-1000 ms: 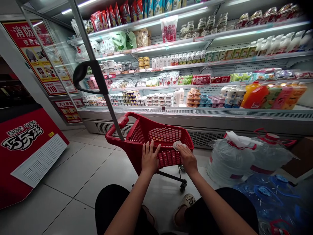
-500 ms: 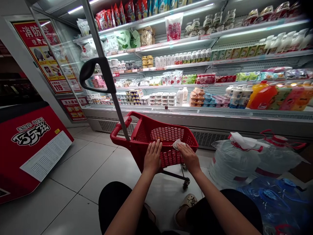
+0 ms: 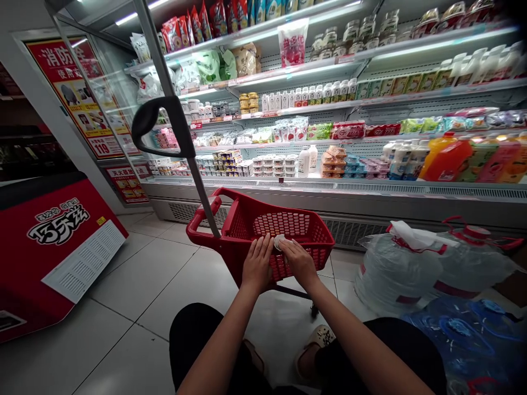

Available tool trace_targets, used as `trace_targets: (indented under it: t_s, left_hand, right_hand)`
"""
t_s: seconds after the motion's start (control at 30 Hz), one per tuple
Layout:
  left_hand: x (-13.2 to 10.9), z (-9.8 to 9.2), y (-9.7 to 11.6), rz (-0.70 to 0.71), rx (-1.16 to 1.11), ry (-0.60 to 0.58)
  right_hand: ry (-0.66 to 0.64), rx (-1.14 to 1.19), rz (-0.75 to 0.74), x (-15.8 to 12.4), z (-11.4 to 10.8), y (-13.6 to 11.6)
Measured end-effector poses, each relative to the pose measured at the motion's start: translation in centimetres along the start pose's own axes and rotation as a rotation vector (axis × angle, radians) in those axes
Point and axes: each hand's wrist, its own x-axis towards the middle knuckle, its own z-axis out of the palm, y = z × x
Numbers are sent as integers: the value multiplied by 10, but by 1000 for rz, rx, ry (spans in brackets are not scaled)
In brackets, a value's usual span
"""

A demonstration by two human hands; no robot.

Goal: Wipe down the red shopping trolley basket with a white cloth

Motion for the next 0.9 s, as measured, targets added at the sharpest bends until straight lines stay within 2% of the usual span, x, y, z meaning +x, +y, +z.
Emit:
trace_targets:
  t_s: [0.07,0.17,0.27,0.4,0.63,0.7,0.8,0.9]
  left_hand:
    - [-5,-9,-14,12,21,-9]
    - [-13,-26,-32,-97,59,34]
    - [-16,-35,-36,-135,67,45]
    - [-13,-33,-27,-162,37,35]
    - [-8,-26,-19,-189,41,60]
    - [-9,-26,-19,-187,54,64]
    - [-11,-26,-22,-171,68,48]
    - [-13,-27,-25,-152,71,27]
  right_hand:
    - [-8,-33,-11,-7,-6,13]
    - [-14,-81,3,-18,-14,33]
    - [-20,-107,40,-24,-16,39]
    - [-48,-96,81,-16,-12,22]
    - [-103,21,-42,33,9,-48]
    - [-88,54,-76,41,14,-61]
    - [-53,81,-99,39,15,-58]
    - [-27,66,-82,21,8,-34]
